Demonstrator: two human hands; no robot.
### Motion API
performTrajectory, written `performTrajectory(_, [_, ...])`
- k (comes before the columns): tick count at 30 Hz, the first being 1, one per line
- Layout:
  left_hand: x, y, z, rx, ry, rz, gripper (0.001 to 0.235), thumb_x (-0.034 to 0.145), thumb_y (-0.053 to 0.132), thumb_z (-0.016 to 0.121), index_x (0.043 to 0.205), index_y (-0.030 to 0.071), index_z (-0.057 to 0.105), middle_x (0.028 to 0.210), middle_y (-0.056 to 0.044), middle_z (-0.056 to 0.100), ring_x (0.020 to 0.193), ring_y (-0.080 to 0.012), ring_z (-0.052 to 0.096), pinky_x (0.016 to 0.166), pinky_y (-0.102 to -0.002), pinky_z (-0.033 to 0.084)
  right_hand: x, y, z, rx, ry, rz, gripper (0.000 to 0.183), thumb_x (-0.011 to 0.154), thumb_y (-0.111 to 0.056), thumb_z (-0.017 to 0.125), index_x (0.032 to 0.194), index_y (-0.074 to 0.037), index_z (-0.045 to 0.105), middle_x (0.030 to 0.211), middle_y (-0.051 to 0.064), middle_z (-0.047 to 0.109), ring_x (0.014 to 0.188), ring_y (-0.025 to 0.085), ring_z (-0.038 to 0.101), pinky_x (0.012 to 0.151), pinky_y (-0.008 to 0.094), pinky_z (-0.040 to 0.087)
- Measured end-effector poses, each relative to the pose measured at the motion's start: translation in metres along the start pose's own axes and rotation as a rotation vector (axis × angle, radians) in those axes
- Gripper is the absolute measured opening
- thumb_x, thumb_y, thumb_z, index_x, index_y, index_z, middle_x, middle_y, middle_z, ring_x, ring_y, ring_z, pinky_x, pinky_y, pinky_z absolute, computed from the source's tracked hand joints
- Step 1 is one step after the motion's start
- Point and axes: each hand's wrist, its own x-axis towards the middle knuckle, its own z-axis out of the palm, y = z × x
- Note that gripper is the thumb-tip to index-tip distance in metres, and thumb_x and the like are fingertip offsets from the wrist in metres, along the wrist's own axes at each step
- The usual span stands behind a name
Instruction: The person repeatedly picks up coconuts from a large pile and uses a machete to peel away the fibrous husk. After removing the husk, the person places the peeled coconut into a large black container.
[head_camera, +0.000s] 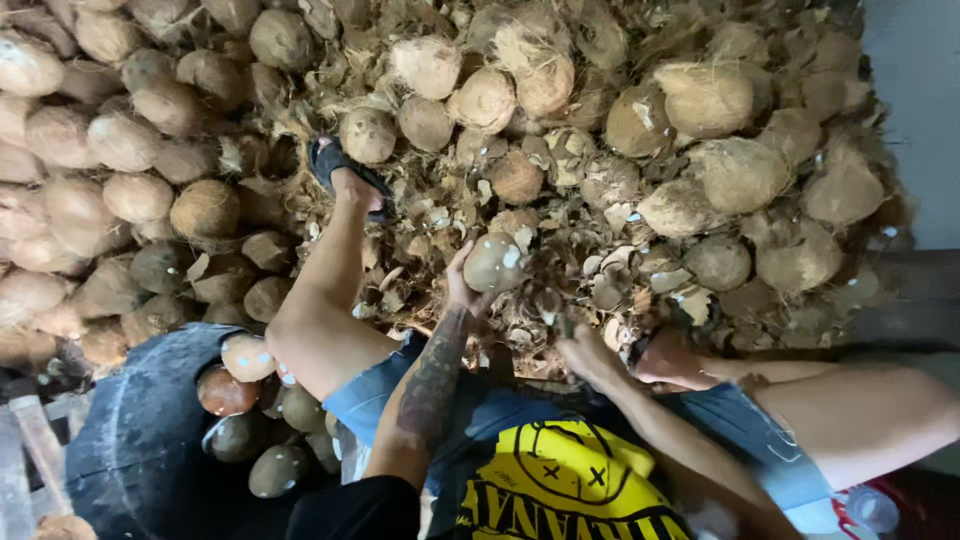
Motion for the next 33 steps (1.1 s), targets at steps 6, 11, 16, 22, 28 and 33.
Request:
performTrajectory(6, [-0.007, 0.013, 0.011, 0.310, -0.078, 0.150, 0.043, 0.087, 0.041, 0.076, 0.121, 0.015, 0.079, 0.116, -0.010, 0.080, 0.103, -0.0280, 0.077, 0.091, -0.043, 0.062, 0.007, 0.035, -0.011, 0.002, 0.377, -0.403, 0.024, 0.078, -0.037, 0.073, 0.075, -0.015, 0.065, 0.054, 0.014, 0.056, 0.057, 0.043, 0.065, 0.053, 0.050, 0.042])
performTrajectory(11, [-0.002, 0.015, 0.008, 0.645, -0.141, 0.250, 0.031, 0.100, 0.033, 0.071, 0.121, 0.011, 0.077, 0.130, -0.016, 0.072, 0.120, -0.0302, 0.070, 0.108, -0.044, 0.053, -0.011, 0.003, -0.044, -0.444, -0.011, -0.258, 0.041, 0.082, -0.031, 0.072, 0.121, -0.022, 0.066, 0.098, 0.018, 0.080, 0.094, 0.042, 0.080, 0.080, 0.056, 0.062])
performTrajectory(16, [0.000, 0.021, 0.008, 0.662, -0.261, 0.169, 0.045, 0.094, 0.042, 0.071, 0.128, 0.012, 0.077, 0.133, -0.014, 0.071, 0.125, -0.0307, 0.066, 0.114, -0.047, 0.047, -0.006, 0.013, -0.031, -0.214, -0.102, 0.137, 0.046, 0.086, -0.045, 0.067, 0.112, -0.008, 0.074, 0.106, 0.026, 0.078, 0.109, 0.046, 0.075, 0.087, 0.058, 0.058])
performTrajectory(22, [-0.008, 0.007, 0.005, 0.720, -0.284, 0.282, 0.032, 0.100, 0.029, 0.065, 0.119, 0.008, 0.078, 0.125, -0.010, 0.072, 0.121, -0.0229, 0.066, 0.115, -0.043, 0.044, 0.013, 0.064, -0.021, -0.230, 0.246, -0.751, 0.055, 0.053, -0.028, 0.079, 0.103, -0.012, 0.064, 0.077, 0.021, 0.069, 0.081, 0.048, 0.072, 0.064, 0.061, 0.056])
performTrajectory(28, [-0.025, -0.001, 0.011, 0.714, -0.262, 0.330, 0.028, 0.104, 0.028, 0.062, 0.118, 0.007, 0.076, 0.123, -0.011, 0.073, 0.116, -0.0232, 0.068, 0.111, -0.042, 0.049, 0.008, 0.035, -0.026, -0.298, -0.082, 0.027, 0.035, 0.078, -0.036, 0.068, 0.102, -0.012, 0.074, 0.093, 0.023, 0.078, 0.100, 0.046, 0.076, 0.083, 0.058, 0.058])
performTrajectory(33, [-0.018, 0.000, 0.011, 0.052, -0.166, 0.061, 0.075, 0.091, 0.067, 0.064, 0.137, 0.008, 0.069, 0.130, -0.020, 0.072, 0.112, -0.0400, 0.074, 0.098, -0.056, 0.058, 0.003, 0.052, -0.017, -0.125, 0.080, 0.064, 0.032, 0.080, -0.034, 0.070, 0.095, -0.006, 0.074, 0.085, 0.023, 0.075, 0.096, 0.047, 0.075, 0.078, 0.056, 0.054])
